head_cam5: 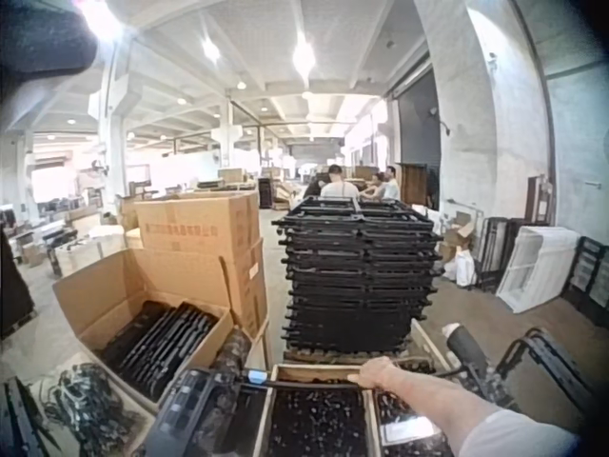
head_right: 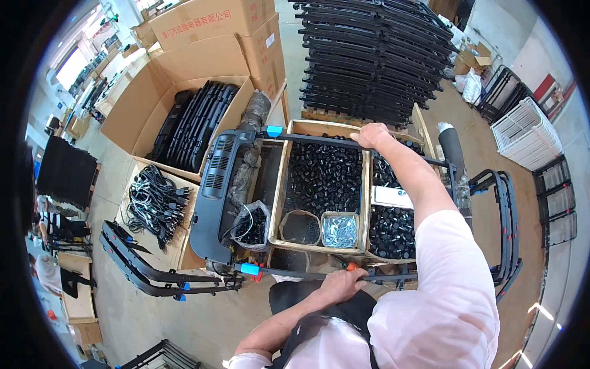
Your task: Assembling the handle and electrical components of a garden power tool using an electric screwdriver and pliers.
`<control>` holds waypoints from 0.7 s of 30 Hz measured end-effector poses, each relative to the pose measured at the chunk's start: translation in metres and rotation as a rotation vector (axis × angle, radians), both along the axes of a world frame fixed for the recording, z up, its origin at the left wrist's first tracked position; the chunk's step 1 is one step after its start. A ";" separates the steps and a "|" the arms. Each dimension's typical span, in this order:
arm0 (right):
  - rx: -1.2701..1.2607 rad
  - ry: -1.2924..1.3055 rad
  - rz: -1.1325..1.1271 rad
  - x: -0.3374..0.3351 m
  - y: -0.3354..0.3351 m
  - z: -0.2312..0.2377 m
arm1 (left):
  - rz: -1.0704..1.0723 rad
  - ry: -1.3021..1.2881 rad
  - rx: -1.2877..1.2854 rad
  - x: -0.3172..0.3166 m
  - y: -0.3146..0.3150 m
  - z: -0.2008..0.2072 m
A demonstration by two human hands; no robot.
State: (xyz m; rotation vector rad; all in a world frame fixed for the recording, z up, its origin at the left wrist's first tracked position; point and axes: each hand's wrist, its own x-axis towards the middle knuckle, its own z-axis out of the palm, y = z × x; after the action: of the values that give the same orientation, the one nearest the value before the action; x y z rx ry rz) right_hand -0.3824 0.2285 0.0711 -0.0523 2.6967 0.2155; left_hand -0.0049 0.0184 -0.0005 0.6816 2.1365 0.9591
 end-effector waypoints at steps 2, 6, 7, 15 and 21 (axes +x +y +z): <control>0.032 0.073 0.037 0.000 0.023 -0.016 | 0.001 0.014 -0.026 0.002 0.003 0.008; 0.075 0.125 0.101 -0.008 0.023 -0.025 | 0.061 -0.026 -0.030 0.000 0.002 0.011; 0.074 0.123 0.103 -0.010 0.019 -0.020 | 0.073 -0.034 -0.034 0.000 0.001 0.010; -0.013 0.122 0.012 -0.003 0.025 -0.028 | 0.030 -0.040 -0.029 -0.001 0.001 0.012; 0.010 0.234 0.128 -0.012 0.038 -0.044 | -0.033 0.051 0.066 0.001 -0.002 0.006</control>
State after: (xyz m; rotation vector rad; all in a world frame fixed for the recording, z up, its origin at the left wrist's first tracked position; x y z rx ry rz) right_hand -0.3942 0.2662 0.0272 -0.2090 2.9274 0.2894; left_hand -0.0034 0.0159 0.0052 0.7787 2.1388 1.0090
